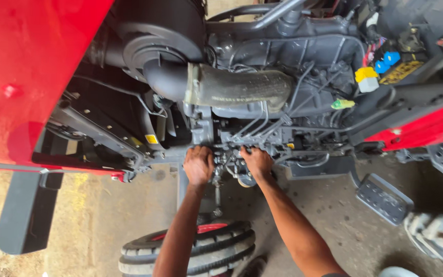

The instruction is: The person works on the engine of a red tractor, using a wrench to tighten components and wiping parts with a cloth. They then remove a cylindrical air filter from the engine assembly and place it on the ground.

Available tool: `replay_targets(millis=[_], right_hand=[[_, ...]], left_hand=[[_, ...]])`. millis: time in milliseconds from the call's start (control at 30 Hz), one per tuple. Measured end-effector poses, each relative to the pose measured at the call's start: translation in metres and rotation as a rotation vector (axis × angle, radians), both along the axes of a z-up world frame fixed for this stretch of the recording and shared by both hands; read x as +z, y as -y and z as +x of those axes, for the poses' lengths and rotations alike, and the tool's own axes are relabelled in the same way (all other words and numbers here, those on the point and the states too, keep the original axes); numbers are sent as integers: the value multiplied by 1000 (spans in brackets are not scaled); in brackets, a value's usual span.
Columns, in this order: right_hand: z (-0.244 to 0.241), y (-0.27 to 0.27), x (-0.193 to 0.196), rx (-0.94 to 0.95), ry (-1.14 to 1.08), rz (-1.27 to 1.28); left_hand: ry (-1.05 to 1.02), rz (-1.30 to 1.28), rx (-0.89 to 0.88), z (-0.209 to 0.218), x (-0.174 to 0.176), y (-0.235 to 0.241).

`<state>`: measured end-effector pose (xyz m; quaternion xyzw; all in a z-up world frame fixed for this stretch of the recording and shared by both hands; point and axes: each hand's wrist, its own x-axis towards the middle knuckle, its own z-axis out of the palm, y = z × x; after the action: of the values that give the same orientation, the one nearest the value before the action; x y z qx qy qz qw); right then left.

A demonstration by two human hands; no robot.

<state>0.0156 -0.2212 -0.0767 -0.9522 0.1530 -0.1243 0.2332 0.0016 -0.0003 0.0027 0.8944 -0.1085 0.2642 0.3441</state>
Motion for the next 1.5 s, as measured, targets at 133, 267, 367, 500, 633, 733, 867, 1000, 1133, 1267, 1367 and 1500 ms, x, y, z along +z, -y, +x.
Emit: replay_targets(millis=[133,267,367,500,633,733,867,1000,1133,1267,1367,1500], right_hand=[[-15,1,5,-13,77,114],[-9,-6,12,-33,19,57],[-7,-2,12,2,42,20],[-13,-2,7,-6,96,50],[-15,-2,-2,12,207,52],[-7,3,2,41,131,-68],[-7,-3,14,-31,-51,84],[-19,-8,14,-37,126,99],[-7,-3,9,-24,14,22],[-3,-2,4,-34,-33,70],[-9,-2,3,-28,130,36],[-9,-6,2,14,243,-41]], left_hand=[[-12,21,17,0,-3,-1],[-11,37,6,-1,-2,-3],[-25,39,27,1,-1,0],[-31,34,19,0,1,-1],[-48,25,9,-3,-1,-2],[-27,22,12,3,1,0],[-38,35,23,-1,0,0],[-41,42,29,-1,-2,-1],[-48,32,39,3,-4,0],[-30,37,36,1,-1,0],[-10,24,15,0,0,-1],[-29,29,11,5,-2,-4]])
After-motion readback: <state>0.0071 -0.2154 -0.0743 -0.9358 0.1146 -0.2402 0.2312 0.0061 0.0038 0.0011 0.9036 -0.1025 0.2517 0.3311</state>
